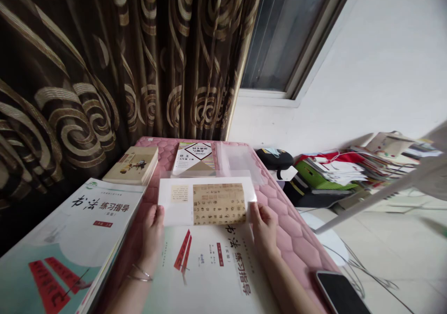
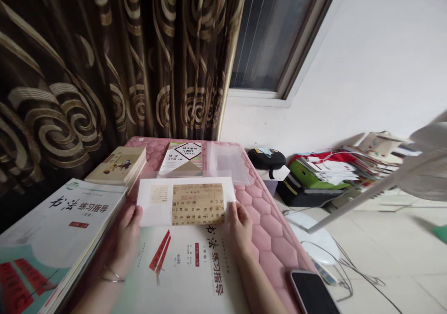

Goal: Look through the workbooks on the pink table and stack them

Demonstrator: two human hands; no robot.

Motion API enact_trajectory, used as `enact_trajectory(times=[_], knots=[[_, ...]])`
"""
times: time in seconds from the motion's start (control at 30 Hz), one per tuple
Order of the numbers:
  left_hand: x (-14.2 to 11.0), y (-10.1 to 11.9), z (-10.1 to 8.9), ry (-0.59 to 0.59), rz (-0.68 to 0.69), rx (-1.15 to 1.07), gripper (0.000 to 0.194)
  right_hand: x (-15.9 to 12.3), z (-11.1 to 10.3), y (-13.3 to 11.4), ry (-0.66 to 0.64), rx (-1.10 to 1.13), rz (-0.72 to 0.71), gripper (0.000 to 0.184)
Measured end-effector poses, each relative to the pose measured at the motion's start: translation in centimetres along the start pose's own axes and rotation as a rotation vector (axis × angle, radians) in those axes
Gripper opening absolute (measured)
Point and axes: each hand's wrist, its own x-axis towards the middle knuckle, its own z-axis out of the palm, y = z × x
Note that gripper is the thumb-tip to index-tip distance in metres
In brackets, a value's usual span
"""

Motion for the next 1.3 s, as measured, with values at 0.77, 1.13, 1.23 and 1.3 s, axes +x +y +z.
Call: enact_trajectory(times=[0.77,1.13,1.23,1.3], knots=[[0.4,-0.4,0.2,-0.032,-0.037,-0.033,0.043,0.0,0.0,0.0,-0.015,0.09,0.019,0.044],[0.6,-0.8,0.2,-0.101,-0.039,-0.13,0.041,0.0,0.0,0.7,-0.014,0.059,0.032,0.047],[0.9,-1.3,0.2,-0.087,-0.03,-0.119,0.04,0.0,0.1,0.5,-0.002,0.027,0.026,0.049],[1.0,-1.3,0.2,-0.075,-0.032,-0.119,0.041,-0.2,0.2,0.1,0.01,-0.005,0.017,0.05]])
